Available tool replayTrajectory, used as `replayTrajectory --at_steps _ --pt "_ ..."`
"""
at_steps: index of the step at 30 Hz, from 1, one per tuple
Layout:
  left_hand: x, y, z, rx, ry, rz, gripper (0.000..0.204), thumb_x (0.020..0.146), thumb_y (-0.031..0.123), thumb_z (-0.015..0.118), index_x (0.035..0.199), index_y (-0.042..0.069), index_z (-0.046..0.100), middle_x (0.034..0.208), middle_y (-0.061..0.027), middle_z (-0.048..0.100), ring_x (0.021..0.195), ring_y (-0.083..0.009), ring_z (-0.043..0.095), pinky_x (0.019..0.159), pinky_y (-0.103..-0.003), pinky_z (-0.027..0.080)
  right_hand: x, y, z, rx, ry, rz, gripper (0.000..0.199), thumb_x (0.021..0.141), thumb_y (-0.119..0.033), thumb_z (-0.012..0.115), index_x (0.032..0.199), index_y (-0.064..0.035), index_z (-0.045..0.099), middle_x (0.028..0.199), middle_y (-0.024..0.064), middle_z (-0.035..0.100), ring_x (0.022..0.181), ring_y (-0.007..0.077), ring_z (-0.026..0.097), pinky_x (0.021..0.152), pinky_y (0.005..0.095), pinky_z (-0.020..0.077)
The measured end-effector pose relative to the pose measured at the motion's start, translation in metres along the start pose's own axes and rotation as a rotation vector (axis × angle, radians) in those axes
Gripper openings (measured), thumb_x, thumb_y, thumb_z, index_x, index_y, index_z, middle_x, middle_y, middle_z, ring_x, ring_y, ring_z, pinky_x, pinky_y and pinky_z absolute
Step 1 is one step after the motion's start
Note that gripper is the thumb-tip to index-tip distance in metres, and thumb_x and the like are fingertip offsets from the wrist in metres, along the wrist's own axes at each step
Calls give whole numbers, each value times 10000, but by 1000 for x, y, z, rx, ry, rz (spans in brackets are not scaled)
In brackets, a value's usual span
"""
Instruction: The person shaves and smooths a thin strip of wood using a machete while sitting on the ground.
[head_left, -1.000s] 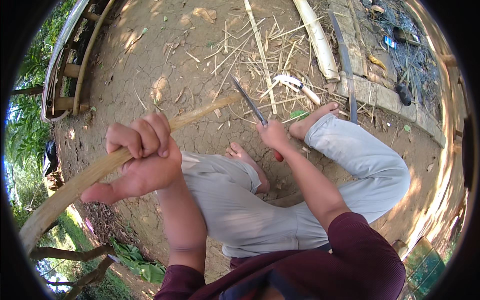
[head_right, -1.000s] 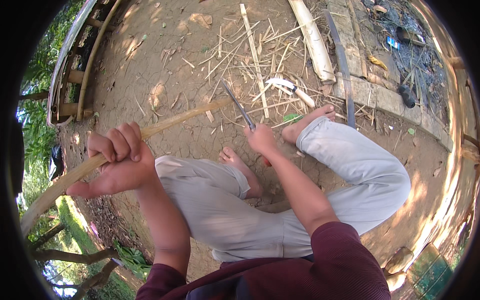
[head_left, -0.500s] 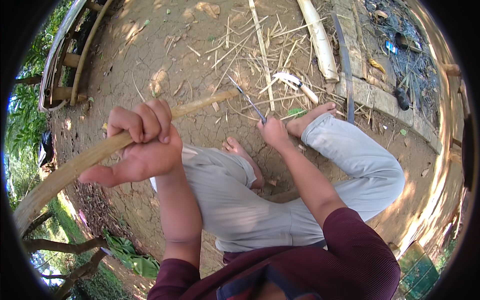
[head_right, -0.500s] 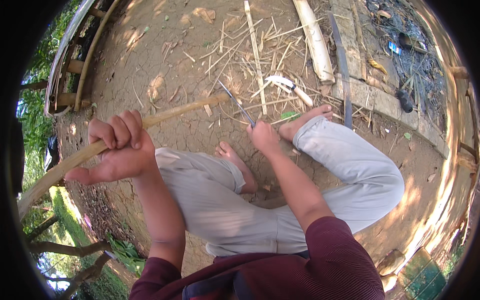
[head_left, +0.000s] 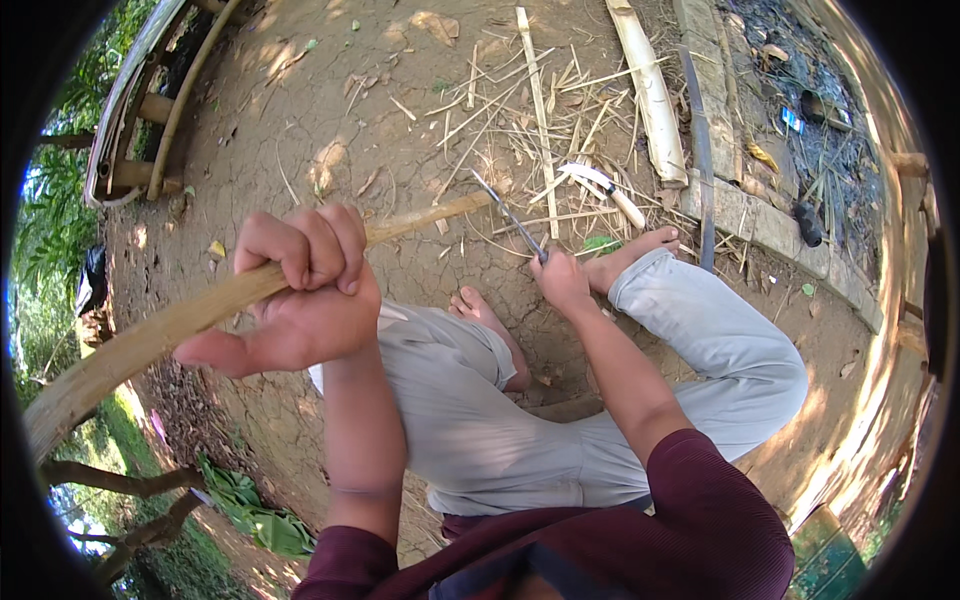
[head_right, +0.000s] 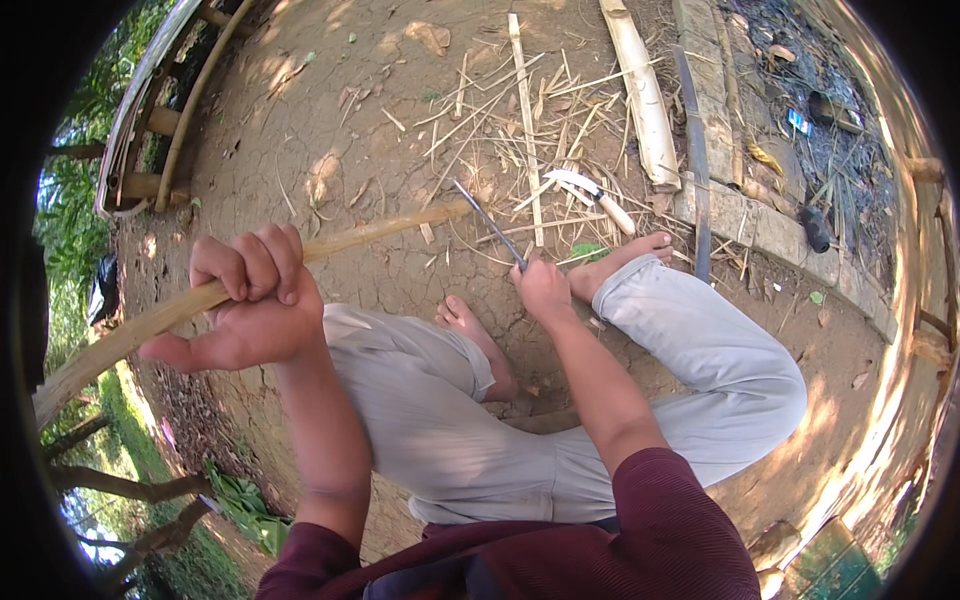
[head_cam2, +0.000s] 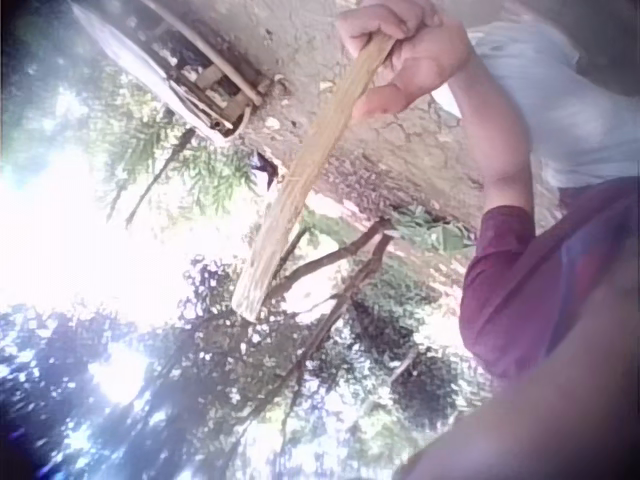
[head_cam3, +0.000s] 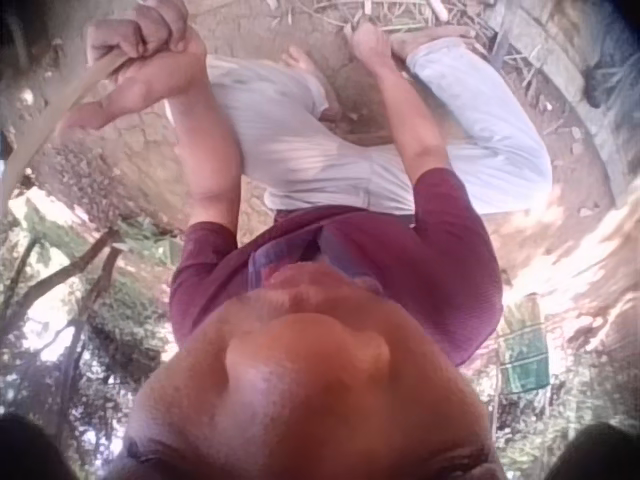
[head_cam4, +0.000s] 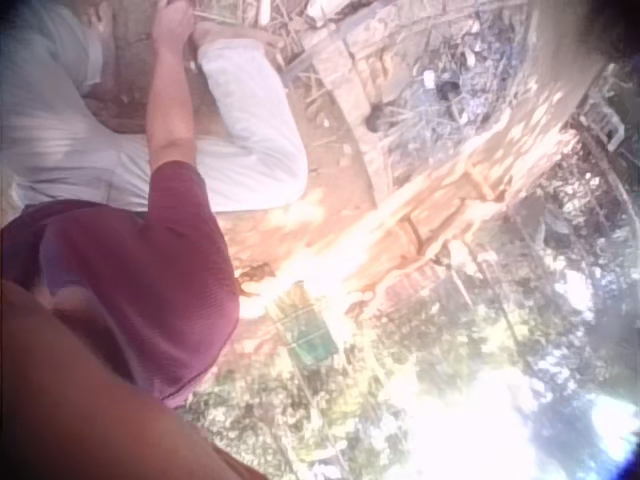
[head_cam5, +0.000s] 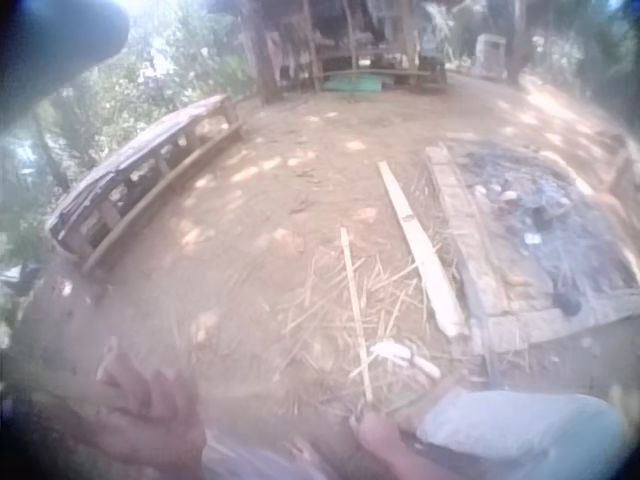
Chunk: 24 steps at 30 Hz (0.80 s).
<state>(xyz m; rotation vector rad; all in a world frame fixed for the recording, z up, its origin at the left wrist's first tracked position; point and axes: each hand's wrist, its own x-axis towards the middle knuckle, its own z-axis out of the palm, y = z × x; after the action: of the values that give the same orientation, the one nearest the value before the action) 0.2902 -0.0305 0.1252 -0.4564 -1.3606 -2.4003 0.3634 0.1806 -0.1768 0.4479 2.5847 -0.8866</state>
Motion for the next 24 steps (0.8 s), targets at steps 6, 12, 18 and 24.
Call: replayTrajectory --at_steps 6,12,18,24 --pt "-1 -4 -2 -21 16 -13 825 710 966 321 641 144 298 467 44 227 368 -99 225 400 -256 167 -12 -26 -18 232 -145 38 398 906 -398 584 908 -6 658 804 242 675 808 418 666 733 497 510" --pt "-5 -1 8 22 25 -30 822 712 966 314 633 149 287 460 43 237 365 -95 222 386 -253 159 -27 -41 -30 119 -61 -92 401 911 -385 575 897 9 646 825 259 675 819 433 664 753 515 517" --pt "-6 -7 6 8 45 2 814 727 958 299 631 149 288 455 41 234 364 -94 220 388 -254 152 17 7 -1 67 -52 -50 420 910 -379 566 899 29 666 856 287 668 858 448 657 792 514 521" --pt "-1 2 2 5 75 -13 818 720 961 301 627 149 286 458 41 221 367 -98 216 394 -253 154 -22 -45 -33 195 -73 -100 411 912 -385 576 916 17 660 759 257 663 773 447 657 748 511 530"
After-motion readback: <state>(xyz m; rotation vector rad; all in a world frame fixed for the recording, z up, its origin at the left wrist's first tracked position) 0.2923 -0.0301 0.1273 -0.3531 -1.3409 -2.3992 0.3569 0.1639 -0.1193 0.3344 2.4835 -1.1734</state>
